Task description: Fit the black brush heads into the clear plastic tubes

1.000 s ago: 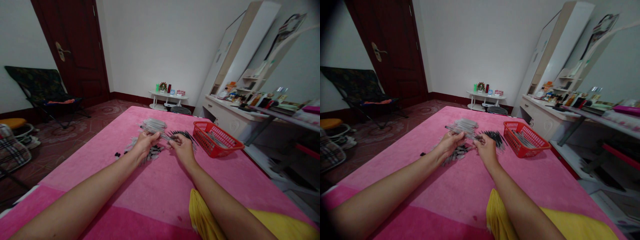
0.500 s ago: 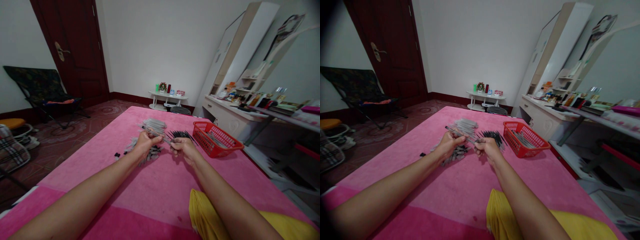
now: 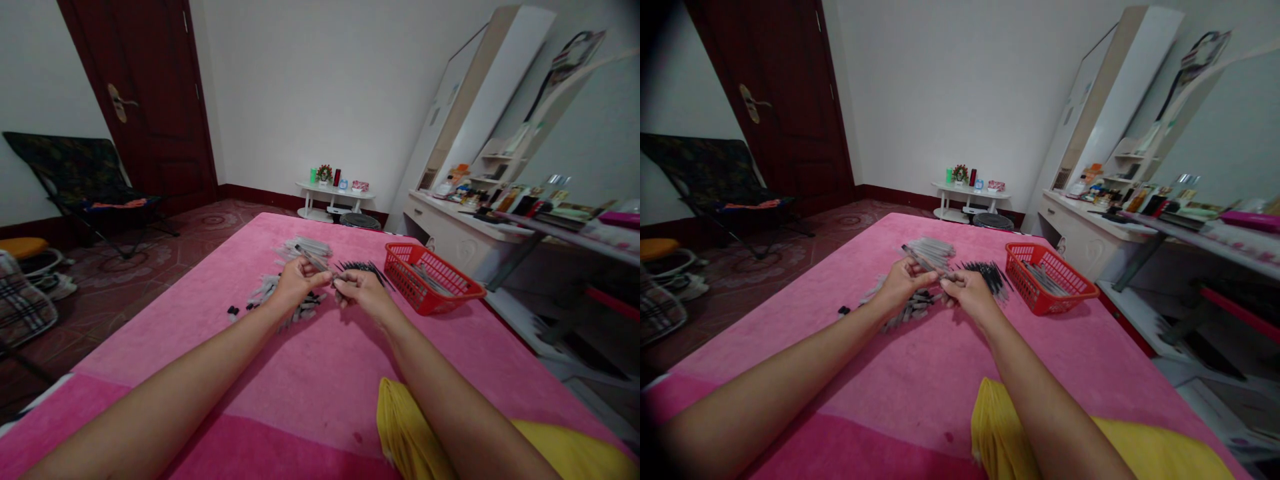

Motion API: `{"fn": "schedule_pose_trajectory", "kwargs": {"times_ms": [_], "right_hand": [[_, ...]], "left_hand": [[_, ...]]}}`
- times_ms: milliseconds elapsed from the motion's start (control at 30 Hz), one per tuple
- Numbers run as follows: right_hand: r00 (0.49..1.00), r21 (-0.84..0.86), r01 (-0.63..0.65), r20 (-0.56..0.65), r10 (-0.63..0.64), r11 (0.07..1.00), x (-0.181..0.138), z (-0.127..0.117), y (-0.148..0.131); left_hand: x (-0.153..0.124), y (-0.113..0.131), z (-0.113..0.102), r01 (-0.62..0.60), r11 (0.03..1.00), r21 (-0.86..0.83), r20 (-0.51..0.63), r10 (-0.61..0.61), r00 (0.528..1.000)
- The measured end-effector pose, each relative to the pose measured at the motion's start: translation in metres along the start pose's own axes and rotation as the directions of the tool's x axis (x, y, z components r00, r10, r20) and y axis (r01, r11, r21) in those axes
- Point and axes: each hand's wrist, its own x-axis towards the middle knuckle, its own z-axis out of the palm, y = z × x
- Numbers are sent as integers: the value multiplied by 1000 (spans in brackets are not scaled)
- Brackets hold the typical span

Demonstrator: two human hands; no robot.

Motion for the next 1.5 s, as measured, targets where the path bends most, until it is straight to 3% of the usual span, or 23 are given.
{"fn": "schedule_pose_trajectory", "kwargs": {"times_ms": [67, 133, 233, 333, 367, 433, 533, 667, 733, 800, 867, 933, 1067, 1167, 1500], "right_hand": [[997, -43, 44, -54, -46, 998, 3, -13, -5], [978, -91, 77, -188, -93, 993, 5, -34, -10], [850, -352, 73, -468, -243, 933, 4, -78, -16], [634, -680, -281, -661, -400, 678, -3, -119, -19], [591, -699, -403, -691, -415, 590, -7, -130, -18], [568, -691, -551, -721, -397, 468, -12, -146, -16], [586, -722, -567, -692, -422, 397, -14, -154, -12], [612, -848, -367, -530, -587, 382, -6, -140, -7], [686, -891, -247, -439, -580, 382, 0, -125, -4], [798, -918, -172, -343, -495, 359, 4, -105, 2], [884, -934, -185, -294, -364, 306, 7, -87, 10], [929, -943, -223, -282, -239, 247, 8, -71, 20], [948, -949, -295, -305, -87, 110, 7, -58, 36], [950, -949, -307, -311, -37, 77, 6, -59, 42], [940, -925, -319, -336, -52, 208, 6, -66, 28]], "left_hand": [[7, -1, -11, -51, 988, 147, 20, 48, 999], [15, -4, -31, -126, 922, 367, 21, 128, 992], [24, -11, -66, -143, 747, 650, -3, 190, 982], [27, -20, -93, -93, 607, 789, -7, 161, 987], [27, -23, -98, -90, 566, 819, 6, 148, 989], [26, -29, -104, -103, 495, 862, 49, 122, 991], [25, -37, -106, -132, 400, 907, 117, 64, 991], [26, -42, -104, -182, 300, 936, 186, 14, 982], [26, -42, -101, -226, 279, 933, 226, 30, 974], [26, -42, -98, -261, 261, 929, 258, 49, 965], [26, -41, -95, -287, 244, 926, 283, 54, 958], [25, -41, -93, -290, 228, 929, 289, 40, 957], [25, -37, -92, -223, 202, 954, 223, 23, 975], [25, -33, -93, -176, 204, 963, 177, 13, 984], [26, -32, -95, -159, 167, 973, 161, -2, 987]]}}
